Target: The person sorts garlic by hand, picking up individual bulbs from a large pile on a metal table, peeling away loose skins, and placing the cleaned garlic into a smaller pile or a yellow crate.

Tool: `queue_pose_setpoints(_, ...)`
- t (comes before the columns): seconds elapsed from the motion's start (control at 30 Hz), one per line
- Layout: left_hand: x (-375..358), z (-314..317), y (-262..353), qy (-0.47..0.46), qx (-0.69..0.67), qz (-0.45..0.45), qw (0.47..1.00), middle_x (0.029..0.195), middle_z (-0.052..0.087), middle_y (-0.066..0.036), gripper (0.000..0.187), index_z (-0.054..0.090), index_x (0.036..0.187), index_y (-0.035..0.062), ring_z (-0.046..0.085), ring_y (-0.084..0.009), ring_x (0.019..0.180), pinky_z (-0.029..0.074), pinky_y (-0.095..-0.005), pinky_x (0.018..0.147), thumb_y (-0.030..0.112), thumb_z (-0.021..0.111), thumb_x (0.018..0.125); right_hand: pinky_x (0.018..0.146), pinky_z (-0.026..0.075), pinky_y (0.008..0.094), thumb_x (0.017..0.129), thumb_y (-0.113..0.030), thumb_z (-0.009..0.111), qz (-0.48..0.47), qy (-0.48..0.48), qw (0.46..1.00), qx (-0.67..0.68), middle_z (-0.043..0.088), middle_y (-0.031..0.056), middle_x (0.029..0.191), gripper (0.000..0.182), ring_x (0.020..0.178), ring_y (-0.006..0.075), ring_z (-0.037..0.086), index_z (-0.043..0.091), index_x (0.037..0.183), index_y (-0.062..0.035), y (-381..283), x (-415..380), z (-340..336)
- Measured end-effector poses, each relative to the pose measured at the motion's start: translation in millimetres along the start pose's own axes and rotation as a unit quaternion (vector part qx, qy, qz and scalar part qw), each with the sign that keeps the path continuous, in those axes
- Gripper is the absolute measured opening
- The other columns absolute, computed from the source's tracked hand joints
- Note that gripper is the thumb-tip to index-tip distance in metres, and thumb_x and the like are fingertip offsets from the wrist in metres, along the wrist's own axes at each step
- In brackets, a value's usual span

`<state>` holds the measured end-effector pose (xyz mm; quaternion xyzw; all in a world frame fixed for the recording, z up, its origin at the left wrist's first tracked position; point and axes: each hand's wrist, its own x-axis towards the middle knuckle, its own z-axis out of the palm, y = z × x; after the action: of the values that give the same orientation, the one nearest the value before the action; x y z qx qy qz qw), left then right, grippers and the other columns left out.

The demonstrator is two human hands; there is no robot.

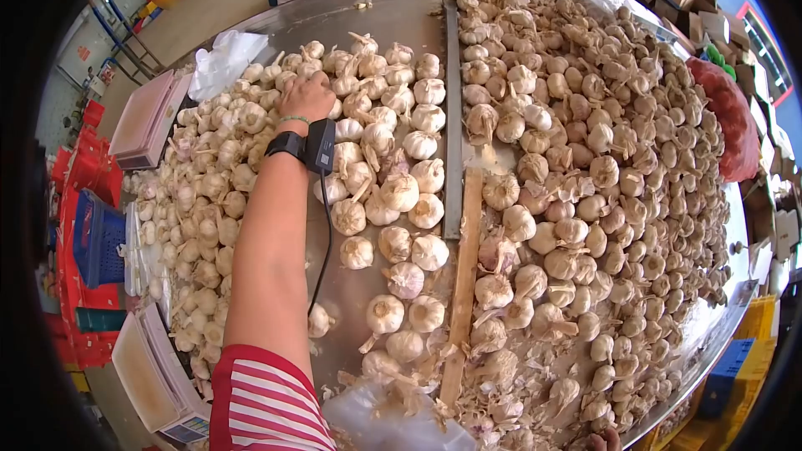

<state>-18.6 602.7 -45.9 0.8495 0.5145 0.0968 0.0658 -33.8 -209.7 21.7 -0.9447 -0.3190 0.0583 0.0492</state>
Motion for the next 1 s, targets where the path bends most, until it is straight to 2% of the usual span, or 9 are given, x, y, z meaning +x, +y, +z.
queue_pose_setpoints(0.1, -7.9, -6.2, -9.7, 0.022, -0.014, -0.001, 1.0, 0.124, 0.058, -0.009, 0.031, 0.061, 0.111, 0.019, 0.044, -0.0299, 0.125, 0.032, -0.0549, 0.1, 0.027, 0.059, 0.081, 0.097, 0.043, 0.0446, 0.09, -0.018, 0.051, -0.022, 0.016, 1.0, 0.002, 0.061, 0.0225, 0.112, 0.027, 0.113, 0.0413, 0.053, 0.065, 0.107, -0.0024, 15.0, -4.7, 8.1)
queue_pose_setpoints(0.17, -27.9, -14.3, -9.3, 0.031, -0.048, -0.017, 0.998, 0.119, 0.061, -0.009, 0.034, 0.059, 0.111, 0.0164, 0.048, -0.0316, 0.12, 0.035, -0.0549, 0.097, 0.024, 0.067, 0.078, 0.096, 0.043, 0.0445, 0.09, -0.019, 0.052, -0.195, 0.044, 0.978, -0.055, 0.061, 0.0221, 0.111, 0.026, 0.113, 0.0405, 0.053, 0.065, 0.106, -0.0027, 48.4, -16.6, 23.6)
queue_pose_setpoints(0.3, -67.6, -16.9, -12.9, 0.167, -0.147, -0.007, 0.975, 0.109, 0.061, -0.015, 0.034, 0.057, 0.111, 0.0097, 0.056, -0.0329, 0.107, 0.042, -0.0476, 0.091, 0.017, 0.07, 0.08, 0.094, 0.044, 0.0461, 0.092, -0.021, 0.05, -0.026, 0.005, 1.0, 0.01, 0.061, 0.0216, 0.112, 0.027, 0.109, 0.0404, 0.055, 0.065, 0.105, -0.0026, 1.2, 4.4, -4.2)
queue_pose_setpoints(0.37, -114.2, -41.8, 20.2, 0.229, -0.238, 0.05, 0.942, 0.103, 0.059, -0.015, 0.027, 0.055, 0.105, 0.0047, 0.058, -0.0346, 0.097, 0.048, -0.0421, 0.087, 0.004, 0.067, 0.081, 0.093, 0.044, 0.047, 0.092, -0.021, 0.05, -0.039, 0.025, 0.999, 0.013, 0.061, 0.0214, 0.113, 0.028, 0.107, 0.0407, 0.055, 0.065, 0.105, -0.0024, 8.7, -2.3, 2.3)
queue_pose_setpoints(0.5, -194.5, -18.5, 73.1, 0.06, -0.365, 0.417, 0.83, 0.098, 0.055, -0.016, 0.016, 0.059, 0.097, 0.0039, 0.053, -0.0341, 0.103, 0.046, -0.044, 0.088, 0.001, 0.055, 0.081, 0.092, 0.045, 0.0476, 0.091, -0.021, 0.051, -0.084, 0.024, 0.996, 0.021, 0.061, 0.0217, 0.112, 0.027, 0.107, 0.0411, 0.055, 0.065, 0.105, -0.0017, 13.0, -1.0, 4.6)
queue_pose_setpoints(0.57, -208.9, -13.4, 90.6, 0.157, -0.246, 0.525, 0.799, 0.098, 0.053, -0.015, 0.012, 0.057, 0.097, 0.0035, 0.053, -0.0318, 0.098, 0.047, -0.0427, 0.082, 0.002, 0.053, 0.085, 0.092, 0.045, 0.0483, 0.09, -0.023, 0.054, -0.128, 0.04, 0.991, -0.006, 0.062, 0.0209, 0.11, 0.029, 0.108, 0.0416, 0.055, 0.064, 0.105, -0.0004, 29.9, -8.2, 13.7)
queue_pose_setpoints(0.7, -190.8, -9.3, 84.9, -0.034, -0.177, 0.351, 0.919, 0.096, 0.048, -0.013, 0.011, 0.055, 0.1, 0.0091, 0.051, -0.0279, 0.091, 0.046, -0.0406, 0.077, 0.01, 0.053, 0.09, 0.091, 0.046, 0.0479, 0.089, -0.027, 0.057, -0.224, 0.064, 0.972, -0.027, 0.064, 0.0179, 0.107, 0.031, 0.105, 0.0412, 0.056, 0.066, 0.1, -0.0007, 53.1, -11.5, 27.0)
queue_pose_setpoints(0.83, -139.6, 12.8, 44.5, 0.174, -0.025, 0.363, 0.915, 0.1, 0.051, -0.017, 0.021, 0.06, 0.101, 0.0106, 0.053, -0.0321, 0.092, 0.046, -0.0444, 0.079, 0.002, 0.052, 0.083, 0.086, 0.048, 0.0414, 0.087, -0.021, 0.058, -0.078, 0.093, 0.992, 0.039, 0.066, 0.0163, 0.104, 0.022, 0.096, 0.035, 0.061, 0.068, 0.096, -0.0034, 2.4, 0.7, 0.9)
queue_pose_setpoints(1.0, -147.0, -36.3, -24.0, 0.136, -0.066, 0.216, 0.965, 0.111, 0.053, -0.018, 0.031, 0.061, 0.111, 0.0101, 0.055, -0.0362, 0.1, 0.046, -0.0452, 0.085, 0.002, 0.058, 0.081, 0.082, 0.048, 0.04, 0.086, -0.018, 0.059, -0.107, 0.092, 0.988, 0.067, 0.067, 0.0147, 0.101, 0.02, 0.092, 0.0327, 0.062, 0.069, 0.096, -0.0042, 11.3, 0.8, 2.2)
